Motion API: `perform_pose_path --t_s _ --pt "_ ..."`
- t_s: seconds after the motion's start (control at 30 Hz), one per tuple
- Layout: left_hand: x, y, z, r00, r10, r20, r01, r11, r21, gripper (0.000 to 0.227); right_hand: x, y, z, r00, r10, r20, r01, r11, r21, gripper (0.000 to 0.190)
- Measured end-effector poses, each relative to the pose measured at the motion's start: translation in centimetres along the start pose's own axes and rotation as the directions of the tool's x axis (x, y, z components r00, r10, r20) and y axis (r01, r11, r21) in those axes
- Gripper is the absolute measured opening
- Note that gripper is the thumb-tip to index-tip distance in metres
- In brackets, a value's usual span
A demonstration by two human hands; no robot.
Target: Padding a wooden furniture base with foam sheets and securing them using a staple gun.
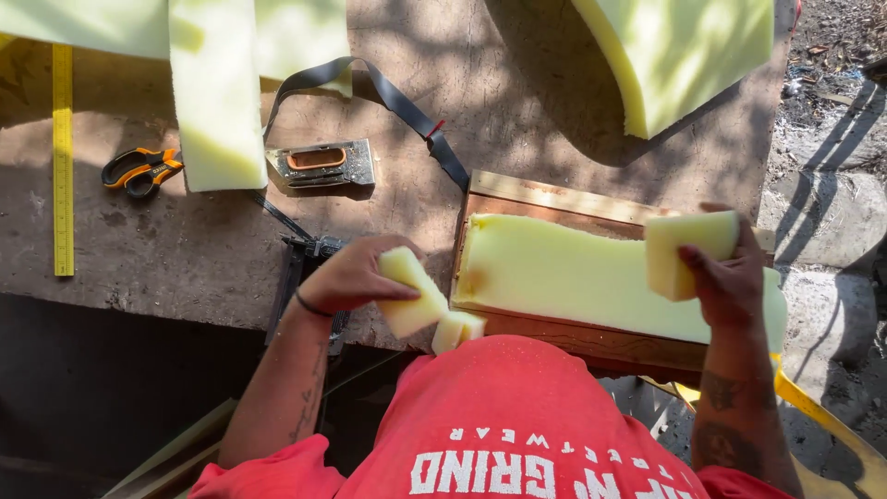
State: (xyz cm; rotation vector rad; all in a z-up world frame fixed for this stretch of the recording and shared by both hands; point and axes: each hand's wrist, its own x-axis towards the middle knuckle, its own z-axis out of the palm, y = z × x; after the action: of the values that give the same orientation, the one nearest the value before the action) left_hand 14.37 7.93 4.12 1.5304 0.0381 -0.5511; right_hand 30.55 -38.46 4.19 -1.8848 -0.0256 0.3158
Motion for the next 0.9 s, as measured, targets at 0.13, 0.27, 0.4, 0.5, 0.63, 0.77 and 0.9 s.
perform_pose_path --t_s 0.13,0.27,0.4,0.5,0.63,0.77,0.9 --pt "5.1 -6.0 -3.3 0.877 -0.126 -0.464 0.216 0.965 0.146 0.088 3.6 -1.5 0.5 0.990 -0.041 0.138 0.054 0.995 -0.088 0.076" --pt "7.0 -7.1 -0.8 0.566 0.020 -0.824 0.381 0.880 0.283 0.102 9.9 1.1 6.4 0.945 -0.051 0.324 -0.006 0.985 0.173 0.079" --pt "3.8 -14.6 1.9 0.297 0.076 -0.952 0.489 0.844 0.220 0.097 12.4 0.4 13.9 0.894 -0.065 0.444 -0.033 0.977 0.210 0.073" --pt "0.0 -15.3 5.1 0.278 0.049 -0.959 0.658 0.718 0.227 0.101 14.6 3.3 18.1 0.858 -0.033 0.512 -0.066 0.983 0.174 0.087" --pt "-2.2 -17.7 5.8 0.235 -0.091 -0.968 0.754 0.646 0.122 0.109 14.4 5.4 22.2 0.868 0.056 0.493 -0.169 0.968 0.187 0.072" --pt "-3.0 -17.0 4.9 0.273 -0.239 -0.932 0.732 0.680 0.040 0.102 12.7 2.0 21.5 0.871 0.214 0.442 -0.161 0.975 -0.156 0.064" --pt "-3.3 -13.9 3.5 0.153 -0.362 -0.920 0.812 0.577 -0.092 0.087 15.1 7.2 20.9 0.857 0.143 0.495 -0.273 0.941 0.200 0.054"
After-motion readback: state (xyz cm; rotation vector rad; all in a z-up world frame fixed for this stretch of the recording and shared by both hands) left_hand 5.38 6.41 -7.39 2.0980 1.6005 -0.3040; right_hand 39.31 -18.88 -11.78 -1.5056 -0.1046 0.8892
